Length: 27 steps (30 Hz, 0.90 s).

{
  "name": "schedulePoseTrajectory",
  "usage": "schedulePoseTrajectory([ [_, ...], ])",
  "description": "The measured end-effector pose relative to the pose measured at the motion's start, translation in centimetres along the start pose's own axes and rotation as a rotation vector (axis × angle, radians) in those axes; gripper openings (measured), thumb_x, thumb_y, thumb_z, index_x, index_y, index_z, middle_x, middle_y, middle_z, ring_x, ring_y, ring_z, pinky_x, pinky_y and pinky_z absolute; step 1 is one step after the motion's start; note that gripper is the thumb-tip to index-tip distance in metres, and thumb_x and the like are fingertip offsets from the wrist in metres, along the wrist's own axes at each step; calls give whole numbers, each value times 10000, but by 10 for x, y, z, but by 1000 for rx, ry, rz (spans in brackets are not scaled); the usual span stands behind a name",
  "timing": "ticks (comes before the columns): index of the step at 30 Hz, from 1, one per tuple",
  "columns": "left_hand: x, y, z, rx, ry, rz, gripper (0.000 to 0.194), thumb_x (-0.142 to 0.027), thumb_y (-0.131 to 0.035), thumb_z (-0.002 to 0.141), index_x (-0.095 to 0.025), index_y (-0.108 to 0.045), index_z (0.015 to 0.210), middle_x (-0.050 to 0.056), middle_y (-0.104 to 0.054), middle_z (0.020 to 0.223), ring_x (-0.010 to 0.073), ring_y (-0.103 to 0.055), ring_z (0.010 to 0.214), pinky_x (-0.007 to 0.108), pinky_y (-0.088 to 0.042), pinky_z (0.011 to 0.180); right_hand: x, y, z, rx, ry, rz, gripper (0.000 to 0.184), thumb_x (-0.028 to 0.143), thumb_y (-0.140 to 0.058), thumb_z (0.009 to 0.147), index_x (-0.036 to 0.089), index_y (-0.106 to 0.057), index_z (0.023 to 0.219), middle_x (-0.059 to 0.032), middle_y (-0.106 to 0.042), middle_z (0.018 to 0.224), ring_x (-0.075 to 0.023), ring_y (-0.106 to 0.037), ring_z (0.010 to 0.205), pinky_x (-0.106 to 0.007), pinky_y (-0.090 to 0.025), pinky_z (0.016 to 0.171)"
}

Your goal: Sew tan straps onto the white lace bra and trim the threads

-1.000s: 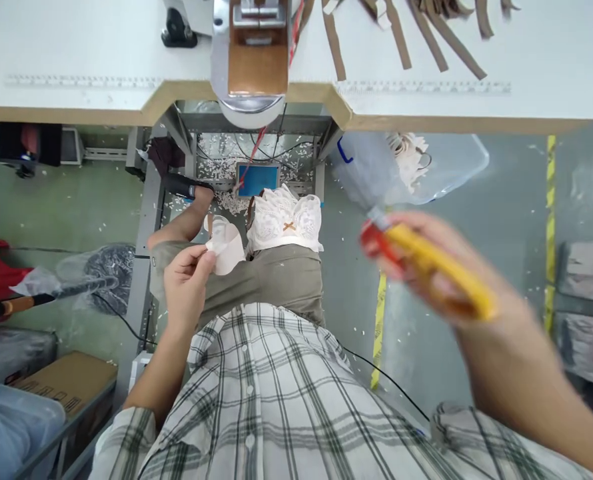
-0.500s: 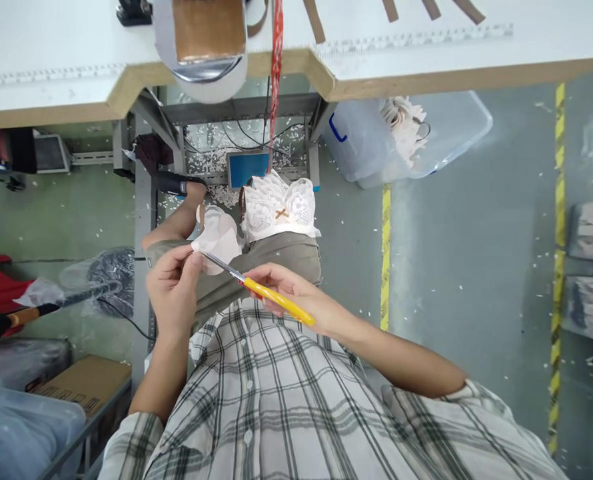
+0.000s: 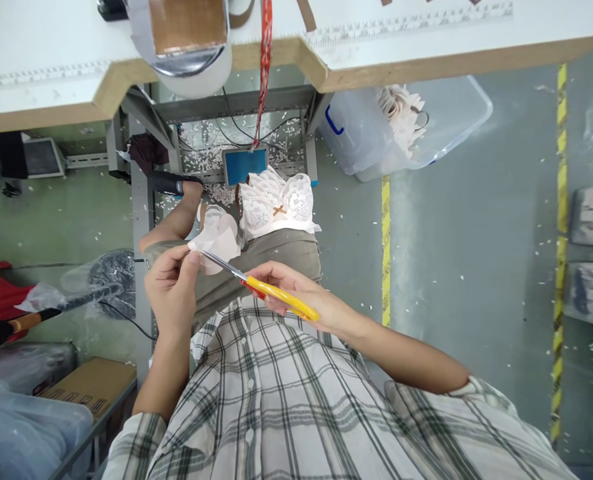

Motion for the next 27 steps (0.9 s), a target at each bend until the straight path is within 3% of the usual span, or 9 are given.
schedulePoseTrajectory([
  [10,3,-3,1,11,2,-9,148,-324,-732,874,-202,-782,940,5,-715,785,104,-621,690,203,-529,668,0,3,1,-26,-22,-9,479,525,-726,826,197,-606,1154,-43,-614,973,-57,-360,590,-221,-339,518],
  [19,0,-4,1,39,-50,-3,95,-281,-720,885,-208,-771,922,-14,-701,754,80,-576,640,180,-490,635,-3,3,5,-26,-34,54,468,518,-764,805,200,-616,1115,-43,-594,938,-57,-377,596,-220,-297,492],
  [27,14,-9,-2,128,58,-72,177,-359,-734,865,-182,-740,864,-2,-674,731,100,-557,629,202,-475,610,-12,8,3,16,31,63,483,500,-751,824,196,-620,1176,-55,-596,988,-64,-367,628,-220,-328,528],
])
Point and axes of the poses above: each hand's wrist, its own z-axis towards the middle knuckle, its own y-axis out of the back of the hand, x = y × z, the point moved 9 cm from there along z, towards the middle knuckle
